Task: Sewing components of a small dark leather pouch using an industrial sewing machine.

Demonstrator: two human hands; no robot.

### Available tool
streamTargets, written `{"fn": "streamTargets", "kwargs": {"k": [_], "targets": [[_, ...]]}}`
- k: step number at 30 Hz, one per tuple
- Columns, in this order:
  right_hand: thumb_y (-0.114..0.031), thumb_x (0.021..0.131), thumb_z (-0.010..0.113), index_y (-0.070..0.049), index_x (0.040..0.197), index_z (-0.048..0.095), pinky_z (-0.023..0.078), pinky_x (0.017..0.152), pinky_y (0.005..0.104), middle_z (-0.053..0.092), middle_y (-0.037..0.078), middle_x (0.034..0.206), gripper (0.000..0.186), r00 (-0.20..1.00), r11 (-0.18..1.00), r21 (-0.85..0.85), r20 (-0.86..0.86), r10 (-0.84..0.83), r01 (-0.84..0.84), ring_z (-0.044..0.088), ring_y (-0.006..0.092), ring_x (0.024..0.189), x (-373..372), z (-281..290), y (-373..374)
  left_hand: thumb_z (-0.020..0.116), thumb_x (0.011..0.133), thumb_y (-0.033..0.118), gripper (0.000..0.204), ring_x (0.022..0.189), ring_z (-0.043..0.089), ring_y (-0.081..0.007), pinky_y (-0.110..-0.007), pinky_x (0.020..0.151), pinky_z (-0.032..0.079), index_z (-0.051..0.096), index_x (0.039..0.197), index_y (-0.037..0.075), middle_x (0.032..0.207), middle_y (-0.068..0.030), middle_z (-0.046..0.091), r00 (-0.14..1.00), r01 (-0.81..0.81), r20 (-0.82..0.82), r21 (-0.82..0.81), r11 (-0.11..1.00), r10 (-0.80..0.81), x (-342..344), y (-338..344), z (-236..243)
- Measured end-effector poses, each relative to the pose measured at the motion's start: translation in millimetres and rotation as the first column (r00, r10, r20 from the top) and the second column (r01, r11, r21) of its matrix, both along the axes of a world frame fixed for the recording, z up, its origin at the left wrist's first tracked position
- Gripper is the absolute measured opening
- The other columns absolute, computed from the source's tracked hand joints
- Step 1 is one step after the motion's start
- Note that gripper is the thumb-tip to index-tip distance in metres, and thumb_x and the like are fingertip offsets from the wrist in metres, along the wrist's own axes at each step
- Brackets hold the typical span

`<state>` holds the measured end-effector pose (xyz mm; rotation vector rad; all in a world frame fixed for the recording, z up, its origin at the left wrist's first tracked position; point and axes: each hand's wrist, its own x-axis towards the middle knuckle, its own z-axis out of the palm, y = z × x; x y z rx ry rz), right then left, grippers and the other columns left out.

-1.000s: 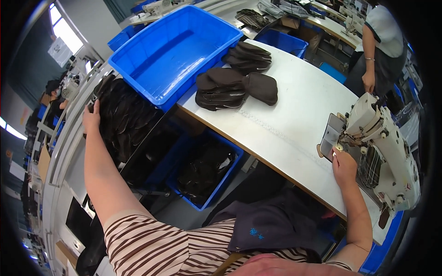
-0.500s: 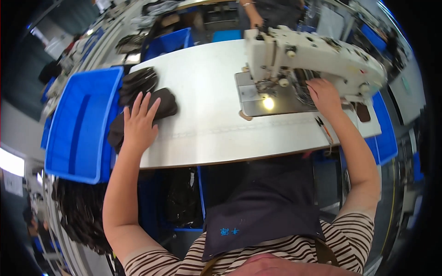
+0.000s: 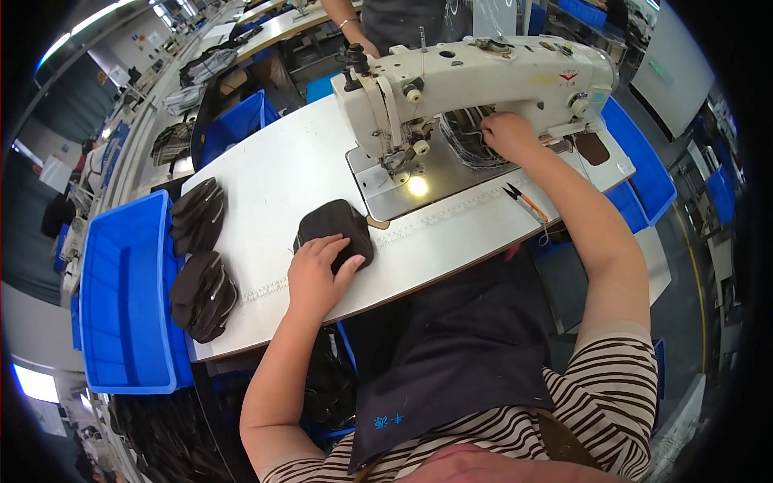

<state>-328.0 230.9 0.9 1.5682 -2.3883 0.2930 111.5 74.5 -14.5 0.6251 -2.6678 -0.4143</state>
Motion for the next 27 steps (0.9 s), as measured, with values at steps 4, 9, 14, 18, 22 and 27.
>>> {"fn": "streamTargets", "kwargs": {"k": [4,9,14,18,22,27], "targets": [[-0.012,0.087,0.065,-0.004,0.098,0.075,0.056,0.083,0.0505,0.073,0.016,0.096,0.017,0.992,0.988,-0.129,0.097,-0.077,0.089,0.070,0.0380,0.093,31,15,24,0.078,0.093,0.032,0.036,0.118,0.065,-0.0311,-0.042,0.099,0.054,0.075,0.121,0.009,0.125,-0.0122,0.072,0.947,-0.205,-0.243,0.039,0.978,0.208,-5,-29,-4],[-0.010,0.086,0.071,-0.006,0.100,0.073,0.056,0.081,0.0463,0.073,0.012,0.097,0.015,0.966,0.925,-0.317,0.078,0.248,-0.212,0.070,0.0358,0.092,120,11,59,0.087,0.078,0.052,0.061,0.109,0.060,-0.0380,-0.044,0.097,0.051,0.071,0.118,0.008,0.113,-0.0157,0.069,0.944,-0.329,0.020,-0.051,0.943,0.330,-7,-63,-16],[-0.013,0.093,0.070,-0.006,0.127,0.066,0.044,0.114,0.0472,0.061,0.014,0.145,0.035,0.852,0.858,-0.137,0.118,0.510,-0.494,0.055,0.0337,0.137,190,-32,56,0.088,0.082,0.041,0.047,0.091,0.061,-0.0326,-0.043,0.084,0.051,0.065,0.100,0.004,0.096,-0.0123,0.068,0.967,-0.250,-0.039,-0.001,0.968,0.250,1,-52,-24],[-0.022,0.104,0.062,-0.007,0.148,0.056,0.032,0.125,0.0493,0.051,0.014,0.157,0.047,0.844,0.854,-0.056,0.137,0.519,-0.517,0.042,0.0312,0.151,208,-43,23,0.086,0.088,0.032,0.040,0.082,0.060,-0.0226,-0.037,0.076,0.051,0.056,0.092,0.005,0.092,-0.0086,0.066,0.908,-0.386,0.063,0.511,0.768,0.414,22,-27,-1],[-0.027,0.105,0.061,-0.004,0.141,0.061,0.033,0.124,0.0489,0.056,0.014,0.153,0.042,0.813,0.820,-0.101,0.112,0.572,-0.563,0.045,0.0328,0.148,220,-47,-30,0.080,0.093,0.011,0.033,0.091,0.060,-0.0120,-0.028,0.080,0.051,0.047,0.089,0.008,0.105,-0.0076,0.071,0.854,-0.056,-0.326,0.718,0.694,0.406,46,-9,9],[-0.038,0.104,0.065,-0.002,0.128,0.068,0.050,0.104,0.0413,0.072,0.016,0.123,0.044,0.386,0.731,-0.560,0.621,0.682,-0.391,0.067,0.0309,0.117,249,-4,-41,0.078,0.088,-0.004,0.036,0.096,0.061,-0.0141,-0.029,0.087,0.051,0.045,0.089,0.009,0.110,-0.0108,0.070,0.837,0.170,-0.498,0.630,0.758,0.226,55,26,42]]}}
